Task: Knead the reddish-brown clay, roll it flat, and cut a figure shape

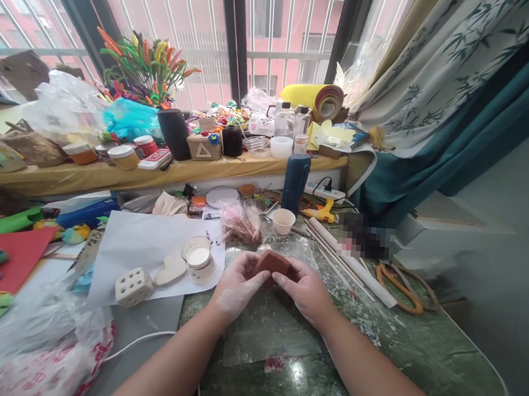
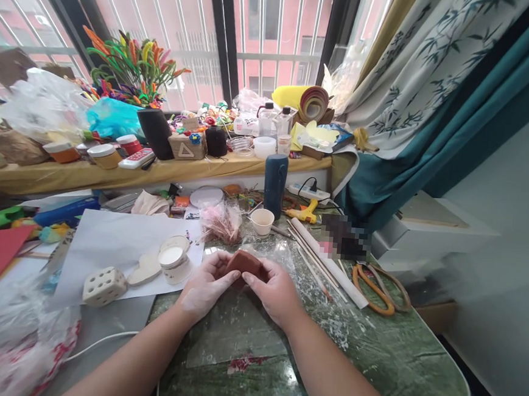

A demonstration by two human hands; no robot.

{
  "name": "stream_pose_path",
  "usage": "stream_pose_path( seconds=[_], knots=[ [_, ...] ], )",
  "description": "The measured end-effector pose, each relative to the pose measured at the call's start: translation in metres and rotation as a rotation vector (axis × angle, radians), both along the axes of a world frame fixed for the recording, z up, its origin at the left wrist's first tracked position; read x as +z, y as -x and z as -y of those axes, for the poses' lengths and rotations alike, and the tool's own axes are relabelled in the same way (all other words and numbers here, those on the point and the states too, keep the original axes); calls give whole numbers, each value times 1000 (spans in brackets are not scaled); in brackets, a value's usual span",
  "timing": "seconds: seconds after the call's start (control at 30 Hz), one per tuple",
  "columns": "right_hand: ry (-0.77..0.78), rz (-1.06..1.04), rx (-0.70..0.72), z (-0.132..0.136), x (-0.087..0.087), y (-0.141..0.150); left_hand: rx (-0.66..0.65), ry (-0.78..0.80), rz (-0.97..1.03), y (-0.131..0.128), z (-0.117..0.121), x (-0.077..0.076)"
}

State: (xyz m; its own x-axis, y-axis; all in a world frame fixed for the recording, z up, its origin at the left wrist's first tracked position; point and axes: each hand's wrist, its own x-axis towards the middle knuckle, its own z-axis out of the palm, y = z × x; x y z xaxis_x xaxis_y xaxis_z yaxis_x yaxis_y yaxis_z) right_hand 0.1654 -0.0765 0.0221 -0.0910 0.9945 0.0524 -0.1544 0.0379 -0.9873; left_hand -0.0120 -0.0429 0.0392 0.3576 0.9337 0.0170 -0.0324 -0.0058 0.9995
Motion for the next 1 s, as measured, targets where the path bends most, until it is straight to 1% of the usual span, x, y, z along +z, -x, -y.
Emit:
stream_pose_path(
  seconds=[0.1, 0.2, 0.27, 0.3, 0.37, 0.43, 0.5, 0.53, 0.6, 0.67, 0.77, 0.87, 0.93, 1.0],
  knots=[
    [-1, 17, -27, -1, 0, -1, -22, -24, -7, 0, 0, 1],
    [1, 58, -14, 2, 2, 0, -86, -29, -15, 0, 1, 3],
    [-9, 67, -4, 3, 5, 1, -101, -23, -30, 1, 2, 4],
    [-21, 55, 4, 4, 5, 1, -84, -34, -40, 2, 3, 4],
    [-43, 10, -13, 3, 5, 2, 12, -116, -74, 4, 5, 6],
    [-40, -15, -113, 1, 3, 1, 135, -268, -150, 7, 7, 8],
    [-9, 8, -260, -2, -2, -1, 204, -418, -265, 10, 6, 12],
    [11, 23, -322, -4, -5, -3, 191, -471, -343, 11, 5, 13],
    [45, 30, -392, -8, -9, -7, 115, -524, -524, 12, 2, 13],
    [67, 8, -416, -10, -11, -9, 56, -532, -680, 11, 0, 10],
    [84, -10, -393, -10, -11, -10, 49, -532, -784, 10, -1, 5],
    [88, 24, -351, -8, -8, -9, 57, -517, -761, 10, 1, 3],
    [87, 43, -334, -7, -6, -9, 116, -496, -689, 10, 1, 5],
    [85, 45, -330, -7, -5, -9, 172, -492, -664, 11, 1, 7]
  ],
)
